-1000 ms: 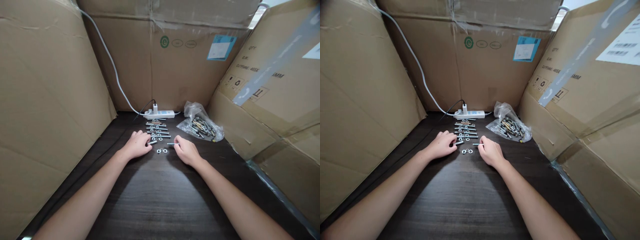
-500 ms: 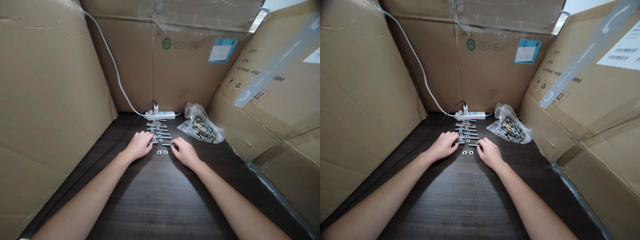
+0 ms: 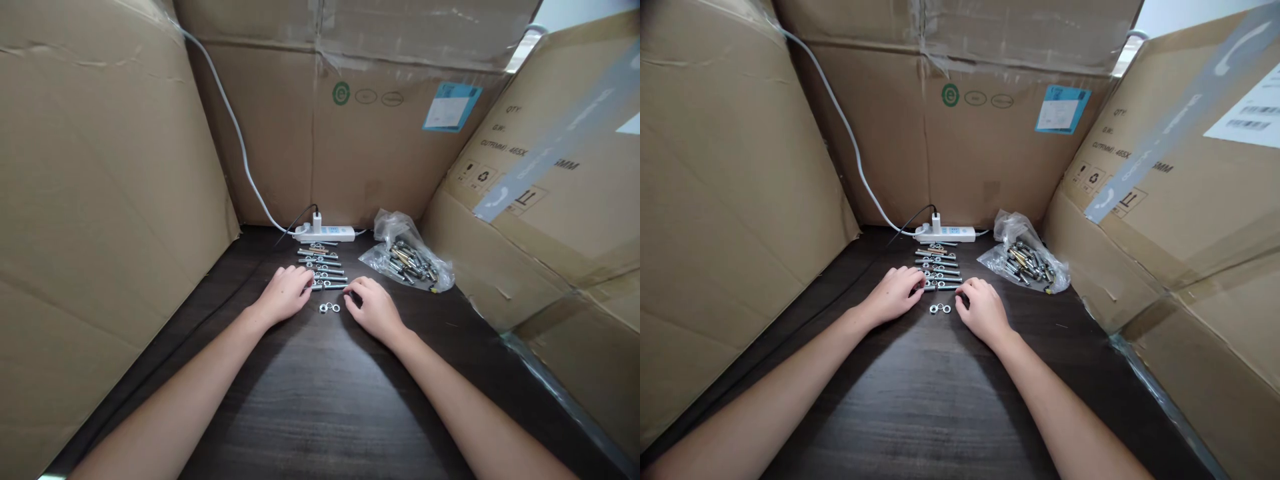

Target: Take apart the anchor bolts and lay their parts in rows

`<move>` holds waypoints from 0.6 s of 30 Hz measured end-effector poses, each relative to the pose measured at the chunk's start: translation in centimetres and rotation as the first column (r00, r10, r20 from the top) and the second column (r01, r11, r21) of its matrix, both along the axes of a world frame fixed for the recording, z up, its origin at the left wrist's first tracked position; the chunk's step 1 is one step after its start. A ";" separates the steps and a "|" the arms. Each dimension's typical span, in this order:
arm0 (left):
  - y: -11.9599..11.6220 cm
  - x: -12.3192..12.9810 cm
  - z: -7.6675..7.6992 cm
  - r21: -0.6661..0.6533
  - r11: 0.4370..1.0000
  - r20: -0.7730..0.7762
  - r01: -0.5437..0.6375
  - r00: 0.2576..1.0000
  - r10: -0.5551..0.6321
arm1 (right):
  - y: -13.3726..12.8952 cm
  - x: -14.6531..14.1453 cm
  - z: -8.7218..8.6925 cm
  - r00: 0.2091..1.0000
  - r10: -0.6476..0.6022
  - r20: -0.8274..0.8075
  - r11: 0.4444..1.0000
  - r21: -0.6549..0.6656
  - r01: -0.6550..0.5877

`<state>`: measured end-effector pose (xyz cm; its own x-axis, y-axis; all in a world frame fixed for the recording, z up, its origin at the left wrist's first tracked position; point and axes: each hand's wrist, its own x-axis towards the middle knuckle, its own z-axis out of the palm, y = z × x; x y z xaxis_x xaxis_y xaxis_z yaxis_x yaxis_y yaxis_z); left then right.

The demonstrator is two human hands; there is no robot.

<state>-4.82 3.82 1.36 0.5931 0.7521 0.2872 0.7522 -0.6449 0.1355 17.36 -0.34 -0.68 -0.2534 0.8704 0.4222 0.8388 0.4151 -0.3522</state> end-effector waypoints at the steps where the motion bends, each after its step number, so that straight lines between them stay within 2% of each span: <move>1: 0.0 0.0 0.0 0.001 1.000 -0.001 -0.001 1.000 0.001 | 0.0 0.0 0.0 1.000 0.003 0.006 1.000 0.005 -0.003; 18: 0.1 0.2 -0.4 -0.007 1.000 0.013 -0.015 1.000 0.015 | -0.3 0.0 0.2 0.998 0.042 -0.040 0.999 -0.025 -0.043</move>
